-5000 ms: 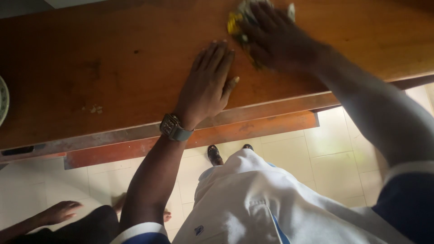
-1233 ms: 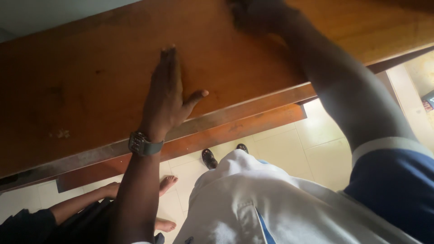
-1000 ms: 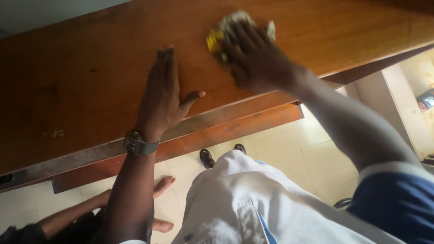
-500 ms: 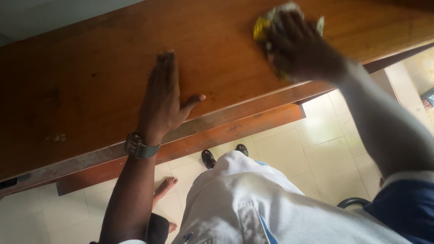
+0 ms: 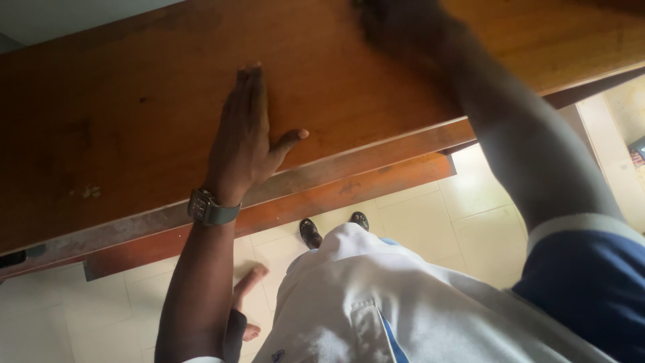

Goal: The person wipes a wooden furniture surface with a cloth.

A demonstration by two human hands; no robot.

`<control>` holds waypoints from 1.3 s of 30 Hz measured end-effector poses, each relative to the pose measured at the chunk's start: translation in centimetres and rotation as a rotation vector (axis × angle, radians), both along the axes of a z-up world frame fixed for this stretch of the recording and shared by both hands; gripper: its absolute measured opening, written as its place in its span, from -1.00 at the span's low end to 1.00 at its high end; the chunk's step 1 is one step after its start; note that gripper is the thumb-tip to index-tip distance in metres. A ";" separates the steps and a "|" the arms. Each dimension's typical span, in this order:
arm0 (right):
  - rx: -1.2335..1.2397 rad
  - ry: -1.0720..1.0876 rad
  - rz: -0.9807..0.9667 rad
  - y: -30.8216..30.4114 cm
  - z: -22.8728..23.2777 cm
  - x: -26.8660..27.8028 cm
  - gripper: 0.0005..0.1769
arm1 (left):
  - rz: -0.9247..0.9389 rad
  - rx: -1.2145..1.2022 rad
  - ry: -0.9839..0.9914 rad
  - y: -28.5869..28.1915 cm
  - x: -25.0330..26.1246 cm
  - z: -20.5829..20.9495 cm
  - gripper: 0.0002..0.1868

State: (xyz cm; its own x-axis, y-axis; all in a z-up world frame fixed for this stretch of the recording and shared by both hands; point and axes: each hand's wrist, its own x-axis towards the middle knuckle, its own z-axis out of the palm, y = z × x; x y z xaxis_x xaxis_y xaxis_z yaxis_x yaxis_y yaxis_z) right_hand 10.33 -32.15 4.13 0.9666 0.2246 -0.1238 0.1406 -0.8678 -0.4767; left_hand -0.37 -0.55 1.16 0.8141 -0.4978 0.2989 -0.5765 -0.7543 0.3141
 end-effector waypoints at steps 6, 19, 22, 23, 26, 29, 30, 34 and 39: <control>-0.292 -0.642 0.459 -0.6 -1.8 -8.8 -0.38 | -0.008 0.019 -0.044 0.0 0.0 0.0 0.21; -0.769 -0.597 0.555 -9.0 -2.7 -8.2 -0.45 | 0.008 0.074 -0.035 -0.4 0.1 0.3 0.25; -0.403 -0.633 0.520 -9.9 -5.0 -2.7 -0.33 | 0.015 0.063 -0.024 -0.4 0.0 0.3 0.25; -0.401 -0.673 0.450 -10.3 -6.3 -0.6 -0.36 | 0.013 0.049 -0.026 -0.4 0.0 0.3 0.24; -0.438 -0.563 0.442 -9.0 -8.8 4.9 -0.49 | 0.015 0.020 -0.029 -0.2 0.0 0.4 0.23; -0.472 -0.282 0.443 -4.0 -7.8 6.2 -0.55 | 0.016 -0.002 -0.015 -0.1 0.2 0.2 0.23; -0.464 -0.155 0.385 -1.9 -7.1 5.9 -0.51 | 0.016 -0.006 -0.004 -0.2 0.2 0.1 0.24; -0.426 -0.424 0.493 4.2 -6.2 0.9 -0.46 | 0.012 -0.029 0.007 0.1 0.4 -0.3 0.23; -0.178 -0.487 0.453 9.7 -4.2 -6.4 -0.13 | -0.039 -0.118 -0.079 0.0 0.5 -0.6 0.13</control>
